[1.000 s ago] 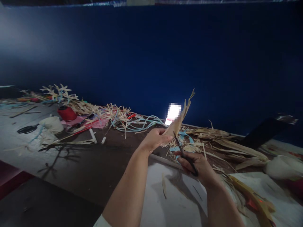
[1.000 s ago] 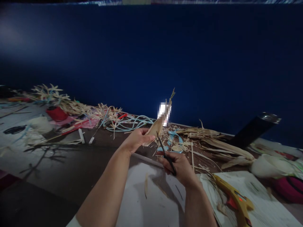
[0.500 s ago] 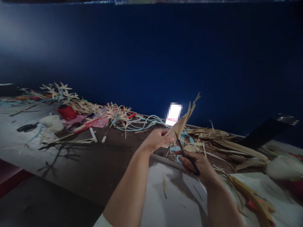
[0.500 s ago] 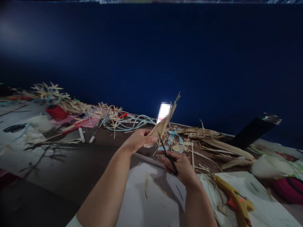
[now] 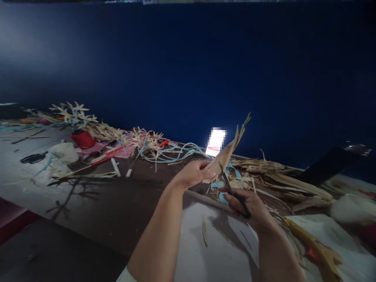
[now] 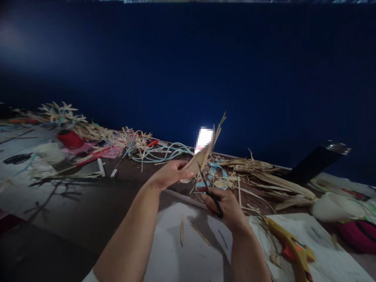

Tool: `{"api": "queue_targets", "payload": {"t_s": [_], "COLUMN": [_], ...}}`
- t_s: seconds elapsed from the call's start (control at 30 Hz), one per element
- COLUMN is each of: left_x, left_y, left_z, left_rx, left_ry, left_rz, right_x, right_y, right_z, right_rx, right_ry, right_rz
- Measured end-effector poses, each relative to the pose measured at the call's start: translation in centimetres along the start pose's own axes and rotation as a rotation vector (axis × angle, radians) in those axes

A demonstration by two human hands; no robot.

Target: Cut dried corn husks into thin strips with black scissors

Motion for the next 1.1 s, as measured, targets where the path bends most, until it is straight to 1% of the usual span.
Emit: {"api": "queue_targets", "payload": {"t_s": [0.1,0.27,0.5,0.63,0.77,0.8,0.87,1.03,1.1], "left_x": [0.0,0.5,0.1,0.0,0.4,0.5,0.6,0.4,0.3], "left_y": [0.0,-0.3,0.1,-0.1,-0.7,-0.9,-1.1,-1.1,-1.2], "left_z": [-0.1,0.2,0.1,-0.1,0.1,0.2,0.6,1.1,1.2], "left_rx": [0.03,0.089,0.039,0.069,0.089,0.074,0.006,-0.262,-0.337], "left_ry": [-0.011,-0.001,-0.035,0.002,0.043,0.051,0.053,0.074,0.077], "left_rz": [0.046,0.048,0.126,0.104,0.024,0.003,-0.052,-0.157,-0.205], "right_x": [0.0,0.0,0.1,-0.3,-0.4,-0.4,-0.5,-0.7,-0.7], "right_y": [0.1,0.1,0.1,0.4,0.4,0.3,0.2,-0.5,-0.7], "right_z": [0.0,0.1,0.2,0.4,0.7,0.8,0.9,1.1,1.0], "right_rx": [-0.013,-0.013,-0.035,-0.049,-0.045,-0.044,-0.039,0.008,0.011], "right_ry": [0.016,0.005,0.009,0.021,0.049,0.048,0.033,0.015,0.005], "right_rz": [-0.005,0.007,0.009,0.011,0.003,0.003,0.015,0.054,0.072]}}
Point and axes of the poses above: each hand's wrist, its own z-axis towards the middle knuckle, its own y-axis out of the back of the hand, x = y × z, the point moved 4 cm from there along z, towards the middle knuckle, and after that the axes turned 7 degrees about z, right-handed, at the moved point
